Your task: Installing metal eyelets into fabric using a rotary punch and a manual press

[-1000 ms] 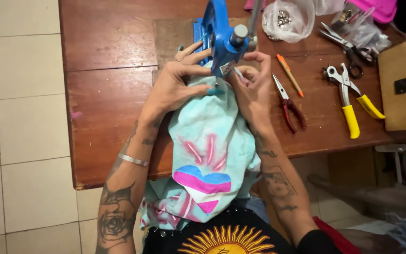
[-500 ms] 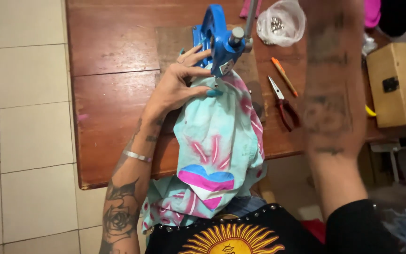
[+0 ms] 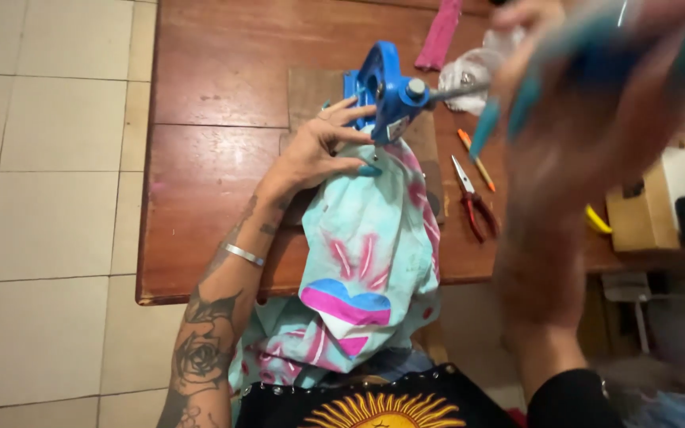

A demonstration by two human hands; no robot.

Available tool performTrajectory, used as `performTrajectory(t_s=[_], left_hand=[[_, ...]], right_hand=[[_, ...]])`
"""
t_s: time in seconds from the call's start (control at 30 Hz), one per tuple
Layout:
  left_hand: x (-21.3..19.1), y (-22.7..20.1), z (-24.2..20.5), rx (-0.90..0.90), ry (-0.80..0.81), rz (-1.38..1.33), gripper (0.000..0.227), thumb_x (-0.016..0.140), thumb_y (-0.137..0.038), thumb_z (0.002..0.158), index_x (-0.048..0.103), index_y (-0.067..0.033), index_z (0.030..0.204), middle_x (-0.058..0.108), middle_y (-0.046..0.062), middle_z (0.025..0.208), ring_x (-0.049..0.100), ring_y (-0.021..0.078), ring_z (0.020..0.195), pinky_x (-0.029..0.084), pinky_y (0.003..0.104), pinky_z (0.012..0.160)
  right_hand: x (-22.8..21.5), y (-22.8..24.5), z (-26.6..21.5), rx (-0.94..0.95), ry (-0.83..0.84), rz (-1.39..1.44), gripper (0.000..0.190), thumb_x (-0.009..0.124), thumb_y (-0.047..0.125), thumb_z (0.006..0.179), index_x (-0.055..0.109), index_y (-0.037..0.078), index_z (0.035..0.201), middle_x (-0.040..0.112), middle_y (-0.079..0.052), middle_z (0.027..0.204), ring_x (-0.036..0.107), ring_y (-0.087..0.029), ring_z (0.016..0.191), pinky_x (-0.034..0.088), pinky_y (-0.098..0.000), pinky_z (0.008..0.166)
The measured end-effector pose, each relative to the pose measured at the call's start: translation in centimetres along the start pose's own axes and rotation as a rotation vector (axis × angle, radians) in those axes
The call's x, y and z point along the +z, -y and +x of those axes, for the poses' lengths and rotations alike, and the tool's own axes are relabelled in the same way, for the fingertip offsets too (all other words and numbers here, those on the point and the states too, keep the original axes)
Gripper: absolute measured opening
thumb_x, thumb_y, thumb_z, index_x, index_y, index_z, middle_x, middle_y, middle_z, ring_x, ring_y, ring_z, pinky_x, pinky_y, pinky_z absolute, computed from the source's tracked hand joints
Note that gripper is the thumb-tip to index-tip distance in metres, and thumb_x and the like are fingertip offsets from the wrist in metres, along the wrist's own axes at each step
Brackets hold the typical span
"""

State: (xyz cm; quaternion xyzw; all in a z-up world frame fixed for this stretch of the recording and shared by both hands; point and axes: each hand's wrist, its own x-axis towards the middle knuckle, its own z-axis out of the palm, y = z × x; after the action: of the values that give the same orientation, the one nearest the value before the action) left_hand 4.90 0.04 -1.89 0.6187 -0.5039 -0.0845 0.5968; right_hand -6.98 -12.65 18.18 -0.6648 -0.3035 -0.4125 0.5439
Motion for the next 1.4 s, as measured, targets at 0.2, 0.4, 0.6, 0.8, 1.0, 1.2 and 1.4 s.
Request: performTrajectory(t_s=[0.2,0.4,0.6,0.8,1.0,1.2,1.4], left_hand=[[0.0,-1.5,-0.1,-0.063,0.014,-0.004,0.033,0.077,-0.015,0.066,0.065,-0.0164,0.097,0.047,0.009,0.127,0.024,0.0331,0.130,0.013,0.052,0.105],[-0.1,-0.2,0.1,-0.055,0.003,-0.006,0.033,0.077,-0.018,0.066,0.065,-0.0185,0.096,0.047,0.006,0.127,0.026,0.0307,0.129,0.015,0.051,0.104],[0.0,-0.2,0.0,-0.040,0.009,-0.004,0.033,0.078,-0.017,0.065,0.066,-0.0176,0.096,0.047,0.008,0.127,0.026,0.0319,0.129,0.015,0.051,0.104],[0.1,0.2,-0.3,-0.034,0.006,0.004,0.032,0.078,-0.016,0.066,0.066,-0.0171,0.095,0.046,0.007,0.127,0.027,0.0308,0.129,0.017,0.049,0.104],[0.1,-0.8,-0.2,-0.007,0.015,0.035,0.031,0.077,-0.013,0.067,0.066,-0.0150,0.095,0.047,0.008,0.127,0.028,0.0326,0.127,0.021,0.052,0.102],[-0.1,-1.2,-0.2,0.003,0.016,0.051,0.030,0.077,-0.012,0.067,0.066,-0.0140,0.094,0.047,0.008,0.127,0.030,0.0321,0.126,0.021,0.052,0.102],[0.1,-1.1,-0.2,-0.050,0.023,0.035,0.031,0.076,-0.012,0.068,0.065,-0.0144,0.096,0.047,0.007,0.127,0.027,0.0327,0.129,0.014,0.054,0.103]], right_hand=[[3.1,3.3,-1.6,-0.068,-0.015,-0.147,0.013,0.027,0.026,0.096,0.029,0.014,0.091,0.032,-0.005,0.077,0.037,-0.020,0.051,0.044,-0.0434,0.090],[5.3,5.0,-5.4,0.004,-0.065,-0.345,0.016,0.037,0.008,0.087,0.031,0.023,0.089,0.036,0.007,0.074,0.040,-0.008,0.064,0.040,-0.0415,0.097],[4.5,4.8,-7.6,-0.143,0.007,-0.323,0.017,0.044,0.008,0.083,0.032,0.019,0.088,0.038,0.003,0.076,0.043,-0.012,0.063,0.034,-0.0475,0.100],[5.3,3.3,-9.1,-0.250,-0.121,-0.339,0.017,0.046,0.010,0.082,0.031,0.020,0.084,0.038,0.004,0.070,0.041,-0.011,0.053,0.037,-0.0471,0.094],[4.7,4.0,-9.1,-0.234,-0.007,-0.342,0.024,0.048,0.001,0.077,0.032,0.018,0.084,0.040,0.003,0.071,0.043,-0.011,0.060,0.035,-0.0454,0.098],[4.1,5.3,-9.0,-0.154,0.078,-0.408,0.024,0.046,0.001,0.081,0.033,0.017,0.093,0.041,0.002,0.077,0.047,-0.013,0.064,0.035,-0.0472,0.098],[2.8,3.7,-7.8,-0.211,0.175,-0.288,0.012,0.044,0.013,0.087,0.034,0.016,0.093,0.042,0.001,0.076,0.047,-0.013,0.066,0.035,-0.0508,0.098]])
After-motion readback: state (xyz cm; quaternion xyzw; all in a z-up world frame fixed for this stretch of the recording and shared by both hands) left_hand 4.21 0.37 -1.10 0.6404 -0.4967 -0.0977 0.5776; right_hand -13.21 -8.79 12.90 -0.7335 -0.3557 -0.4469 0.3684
